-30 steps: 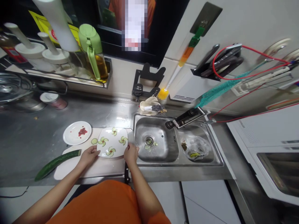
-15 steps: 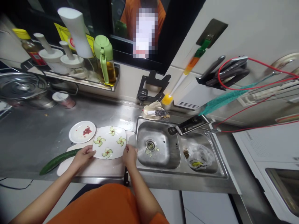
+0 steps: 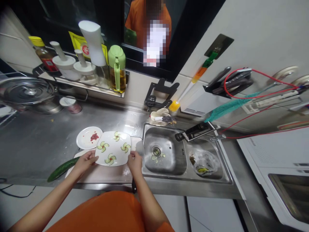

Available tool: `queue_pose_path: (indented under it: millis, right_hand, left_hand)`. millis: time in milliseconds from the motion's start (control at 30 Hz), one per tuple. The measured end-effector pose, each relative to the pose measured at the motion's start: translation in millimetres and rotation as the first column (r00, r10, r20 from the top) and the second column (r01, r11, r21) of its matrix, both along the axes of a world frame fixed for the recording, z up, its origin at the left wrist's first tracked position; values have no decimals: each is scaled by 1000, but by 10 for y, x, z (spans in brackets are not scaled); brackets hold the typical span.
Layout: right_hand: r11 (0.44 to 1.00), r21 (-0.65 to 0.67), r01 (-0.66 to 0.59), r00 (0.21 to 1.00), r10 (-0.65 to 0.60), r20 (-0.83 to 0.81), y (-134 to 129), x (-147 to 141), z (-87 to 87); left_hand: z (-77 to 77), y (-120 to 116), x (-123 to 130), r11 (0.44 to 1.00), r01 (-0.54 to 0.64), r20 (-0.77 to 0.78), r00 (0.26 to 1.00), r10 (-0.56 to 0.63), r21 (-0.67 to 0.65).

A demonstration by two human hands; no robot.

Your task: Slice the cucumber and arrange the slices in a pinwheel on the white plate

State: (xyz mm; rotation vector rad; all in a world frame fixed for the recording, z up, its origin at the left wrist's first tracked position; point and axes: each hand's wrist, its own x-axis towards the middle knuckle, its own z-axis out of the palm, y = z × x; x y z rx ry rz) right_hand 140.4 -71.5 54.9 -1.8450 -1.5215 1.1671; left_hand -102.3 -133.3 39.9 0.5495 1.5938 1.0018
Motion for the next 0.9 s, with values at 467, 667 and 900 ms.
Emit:
queue_pose_path:
  millis: [467,667,900]
  right_hand:
    - [966,-200,164,868,-237,-436,-141,-113,84]
    - [890,-455,19,571,-383,-727,-208,-302,47]
    - [865,-500,34,450,-460,-765,-284,-306,-10]
  left_hand:
    - [121,-34,-53,999,17,24,1000,-17,35]
    - [216,-55,-11,1000,-12,53,999,11,26]
    - [295,-136,46,998,31,112,993,-36,46]
